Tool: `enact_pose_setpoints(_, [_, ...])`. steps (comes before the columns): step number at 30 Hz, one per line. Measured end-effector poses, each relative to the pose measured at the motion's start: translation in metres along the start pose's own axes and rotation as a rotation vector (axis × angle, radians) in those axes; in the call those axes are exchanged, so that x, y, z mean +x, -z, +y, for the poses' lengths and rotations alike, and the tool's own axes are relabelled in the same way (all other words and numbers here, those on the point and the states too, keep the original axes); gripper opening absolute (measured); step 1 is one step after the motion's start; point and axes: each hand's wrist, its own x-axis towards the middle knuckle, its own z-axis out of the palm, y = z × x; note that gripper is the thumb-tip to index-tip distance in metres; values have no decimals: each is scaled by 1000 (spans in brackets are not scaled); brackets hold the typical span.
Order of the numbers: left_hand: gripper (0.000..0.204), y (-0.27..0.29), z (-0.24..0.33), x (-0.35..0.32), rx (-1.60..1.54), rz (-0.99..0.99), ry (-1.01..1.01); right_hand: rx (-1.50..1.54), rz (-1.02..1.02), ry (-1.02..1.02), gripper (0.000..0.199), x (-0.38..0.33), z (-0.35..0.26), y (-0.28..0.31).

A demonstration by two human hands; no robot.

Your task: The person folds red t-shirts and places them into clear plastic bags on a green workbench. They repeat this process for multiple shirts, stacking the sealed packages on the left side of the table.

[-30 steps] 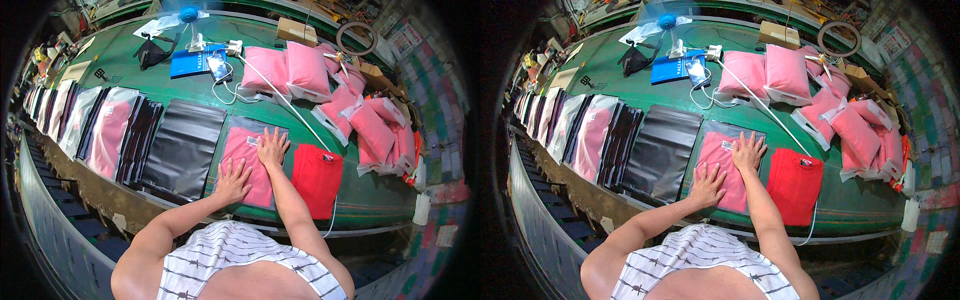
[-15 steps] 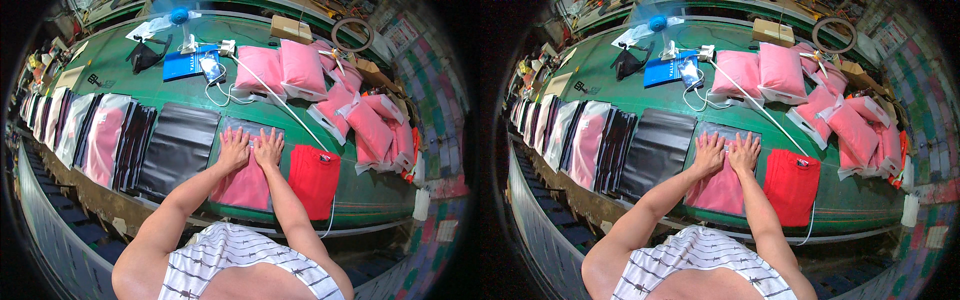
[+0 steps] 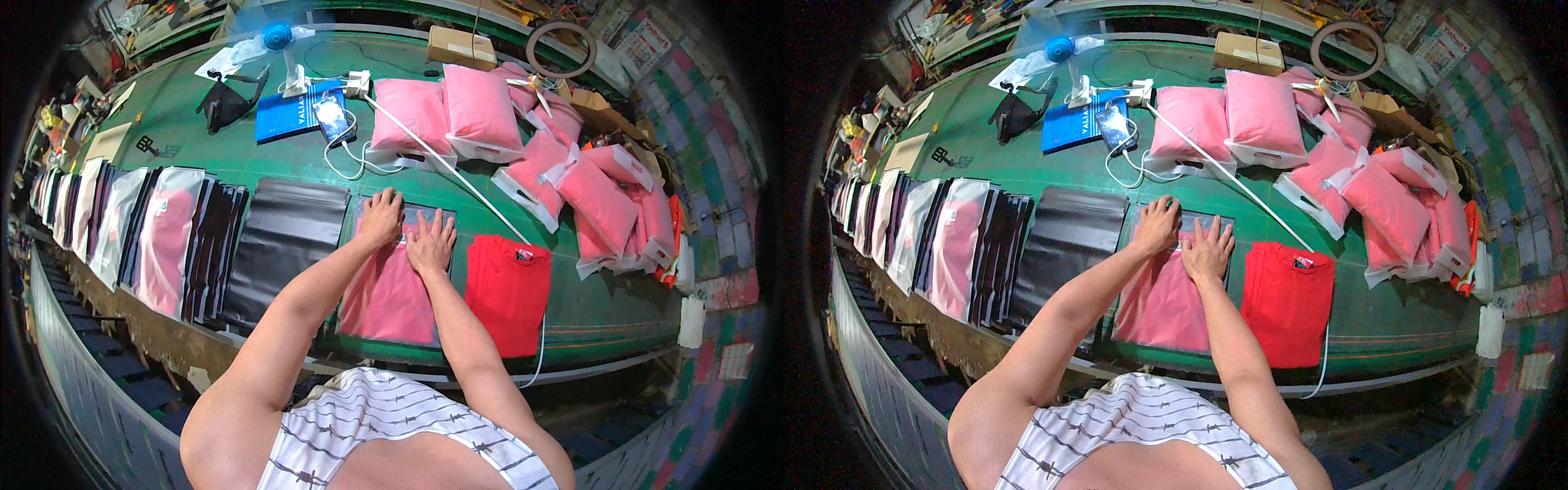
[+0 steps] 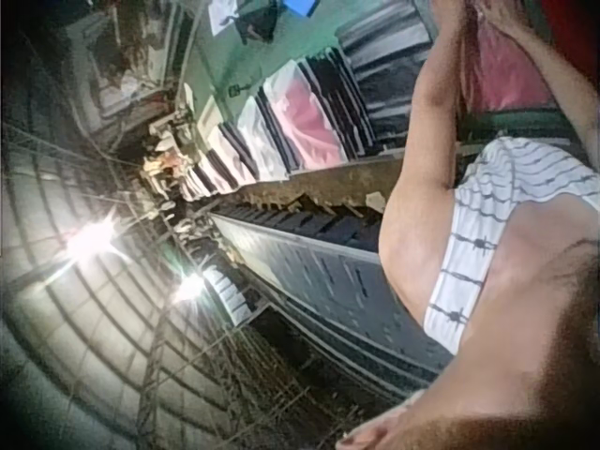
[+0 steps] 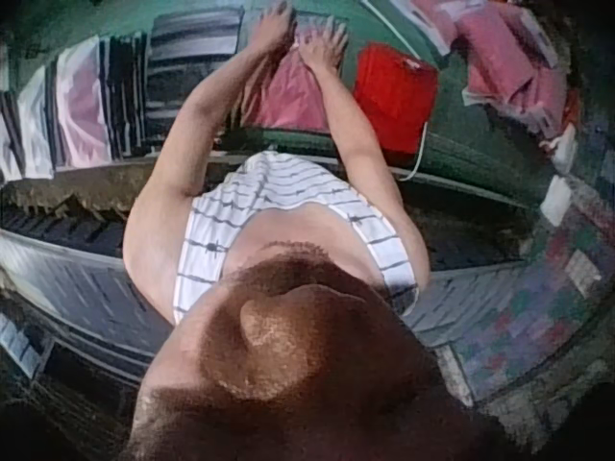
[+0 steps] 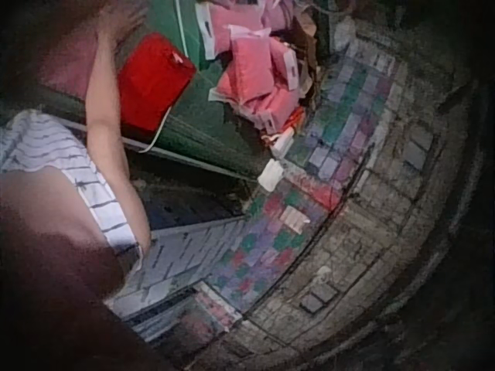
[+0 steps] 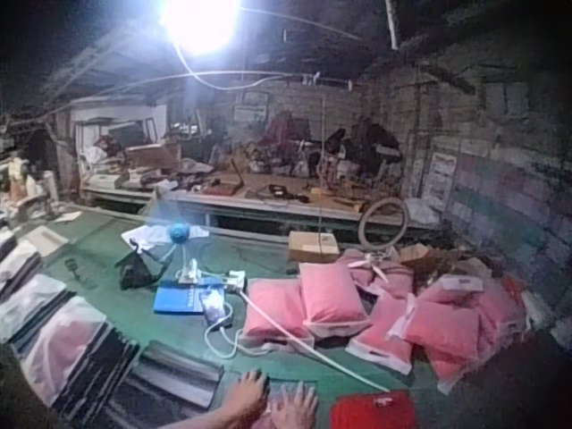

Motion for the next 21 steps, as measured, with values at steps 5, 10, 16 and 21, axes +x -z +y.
enact_pose_setpoints(5, [21,-5,-3,21,166,-12,-74,-2,11,-11,59,1,1,-2])
enact_pose_setpoints(10, [15,3,-29,28,227,-6,-170,-28,-6,-13,60,0,1,0])
enact_pose_setpoints(16, [11,29,-71,23,302,42,-215,6,-2,-15,60,-2,-1,3])
enact_pose_setpoints(21, [15,54,-84,13,334,81,-249,-8,-24,-18,61,-2,-1,5])
